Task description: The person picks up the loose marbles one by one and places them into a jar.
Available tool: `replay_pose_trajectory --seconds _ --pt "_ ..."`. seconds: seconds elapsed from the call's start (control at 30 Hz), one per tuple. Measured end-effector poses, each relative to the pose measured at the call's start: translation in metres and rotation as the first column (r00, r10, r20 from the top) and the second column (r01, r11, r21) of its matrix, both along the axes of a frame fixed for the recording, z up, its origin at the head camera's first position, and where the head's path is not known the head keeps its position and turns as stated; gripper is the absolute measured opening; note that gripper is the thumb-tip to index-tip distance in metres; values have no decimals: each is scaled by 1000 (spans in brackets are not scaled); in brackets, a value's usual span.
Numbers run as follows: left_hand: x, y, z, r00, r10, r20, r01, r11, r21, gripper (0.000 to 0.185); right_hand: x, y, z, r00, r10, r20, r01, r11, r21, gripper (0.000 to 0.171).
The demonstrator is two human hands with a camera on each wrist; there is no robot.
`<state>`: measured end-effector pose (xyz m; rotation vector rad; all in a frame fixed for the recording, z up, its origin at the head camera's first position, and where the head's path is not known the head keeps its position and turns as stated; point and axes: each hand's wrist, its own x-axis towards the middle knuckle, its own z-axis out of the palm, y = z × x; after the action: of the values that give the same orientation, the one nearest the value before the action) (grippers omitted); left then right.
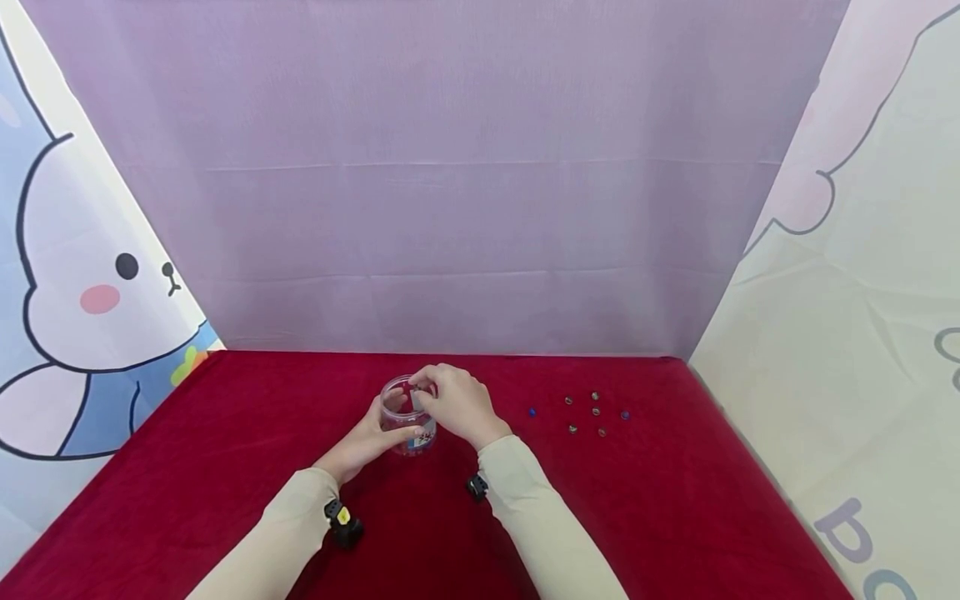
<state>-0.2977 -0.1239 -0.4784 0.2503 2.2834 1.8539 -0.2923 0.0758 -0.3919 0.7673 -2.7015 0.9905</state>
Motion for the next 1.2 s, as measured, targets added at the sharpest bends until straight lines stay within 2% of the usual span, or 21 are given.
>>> replay_pose_trajectory --seconds 0.3,0.73,1.0,1.2 --pt "0 0 -1 1000 1 2 -1 1000 -3 96 2 2 -1 999 13 34 -13 1000 -4 33" --pt "2 0 2 1000 6 0 -6 1000 -11 96 6 9 -1 1000 -6 -4 7 999 33 32" --pt "1 0 0 1000 17 -6 -17 1000 -18 97 8 27 -7 999 -33 -23 34 998 45 30" --pt "1 -1 -1 1000 17 -10 -17 999 -30 97 11 41 -12 998 -68 1 68 995 73 31"
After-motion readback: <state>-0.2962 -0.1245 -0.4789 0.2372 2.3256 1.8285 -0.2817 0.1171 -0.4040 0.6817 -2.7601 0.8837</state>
